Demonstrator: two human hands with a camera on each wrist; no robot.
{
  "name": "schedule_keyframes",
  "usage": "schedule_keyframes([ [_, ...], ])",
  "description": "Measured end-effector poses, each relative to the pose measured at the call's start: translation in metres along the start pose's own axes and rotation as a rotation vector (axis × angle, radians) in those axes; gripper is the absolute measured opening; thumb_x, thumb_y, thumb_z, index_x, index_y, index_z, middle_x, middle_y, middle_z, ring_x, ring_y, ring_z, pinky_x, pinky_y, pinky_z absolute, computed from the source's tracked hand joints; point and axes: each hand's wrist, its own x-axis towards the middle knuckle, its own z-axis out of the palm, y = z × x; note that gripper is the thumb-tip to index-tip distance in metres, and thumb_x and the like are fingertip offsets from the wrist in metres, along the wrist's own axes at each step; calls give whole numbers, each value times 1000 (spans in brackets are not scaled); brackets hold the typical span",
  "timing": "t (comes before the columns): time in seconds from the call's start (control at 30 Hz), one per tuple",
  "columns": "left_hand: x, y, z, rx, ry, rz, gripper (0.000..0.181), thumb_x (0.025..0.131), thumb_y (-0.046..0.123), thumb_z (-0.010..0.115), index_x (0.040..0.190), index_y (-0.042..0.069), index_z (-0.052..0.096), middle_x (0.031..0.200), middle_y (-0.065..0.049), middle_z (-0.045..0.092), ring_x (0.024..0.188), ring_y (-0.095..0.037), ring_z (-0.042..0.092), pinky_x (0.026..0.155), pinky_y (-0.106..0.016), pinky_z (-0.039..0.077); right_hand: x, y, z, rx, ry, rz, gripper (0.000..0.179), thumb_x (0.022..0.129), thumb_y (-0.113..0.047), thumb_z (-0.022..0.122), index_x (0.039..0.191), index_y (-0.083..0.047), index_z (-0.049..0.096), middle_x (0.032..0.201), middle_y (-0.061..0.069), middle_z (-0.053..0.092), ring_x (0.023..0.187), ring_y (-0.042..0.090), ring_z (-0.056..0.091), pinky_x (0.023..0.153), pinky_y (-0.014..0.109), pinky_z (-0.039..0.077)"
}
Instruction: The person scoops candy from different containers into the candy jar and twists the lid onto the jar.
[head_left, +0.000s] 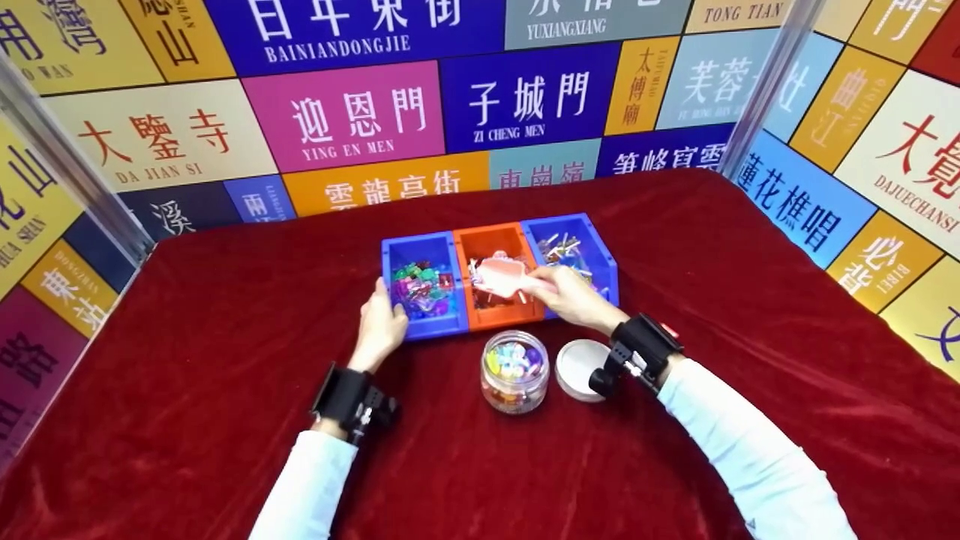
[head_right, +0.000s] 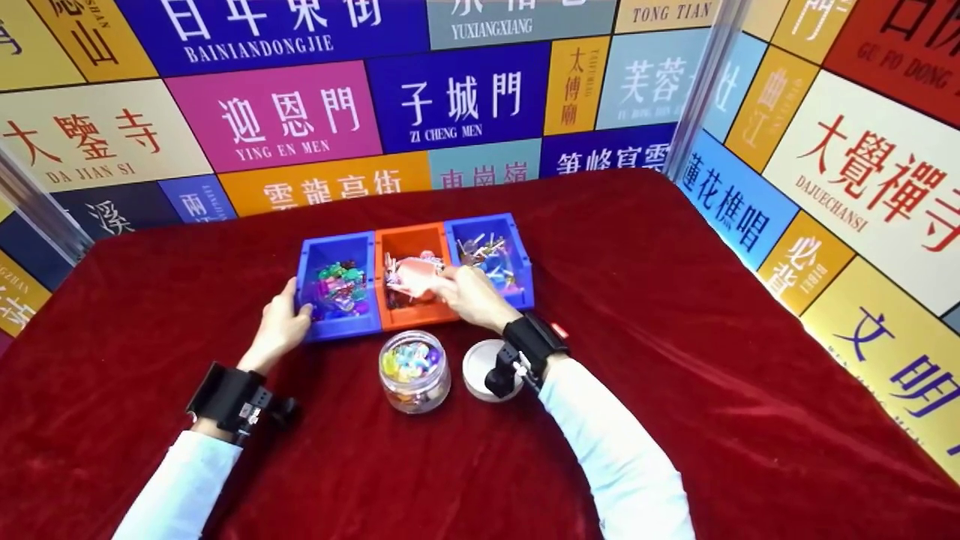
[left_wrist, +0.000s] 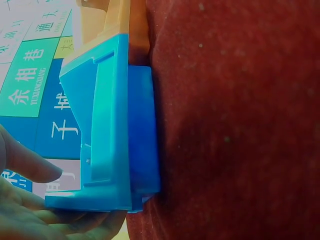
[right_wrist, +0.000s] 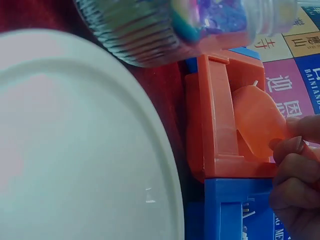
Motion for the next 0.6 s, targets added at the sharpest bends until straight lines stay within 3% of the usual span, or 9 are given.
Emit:
schedule_keyframes([
  [0.33, 0, 2, 1, -9, -17, -22, 57, 83, -2, 43, 131, -19, 18, 124, -37, 40, 115, -43, 40, 100, -43, 32, -8, 2, -9, 65, 49, 35, 28, 89, -23, 55, 100, 1, 65, 86, 13, 64, 69, 14, 47, 60, 23, 37],
  [0.47, -1, 5, 3, -34, -35, -47, 61, 84, -1, 43, 133, -18, 12, 130, -37, 32, 121, -43, 33, 104, -42, 25, -10, 3, -12, 84, 66, 32, 27, 88, -23, 55, 99, 1, 65, 87, 12, 64, 72, 15, 49, 63, 24, 39],
  [0.6, -3, 8, 4, -48, -17, -32, 63, 82, -2, 44, 134, -18, 11, 136, -36, 22, 127, -43, 23, 107, -43, 17, -12, 3, -13, 80, 69, 3, 27, 88, -23, 55, 97, 0, 66, 87, 11, 64, 74, 15, 49, 64, 24, 39],
])
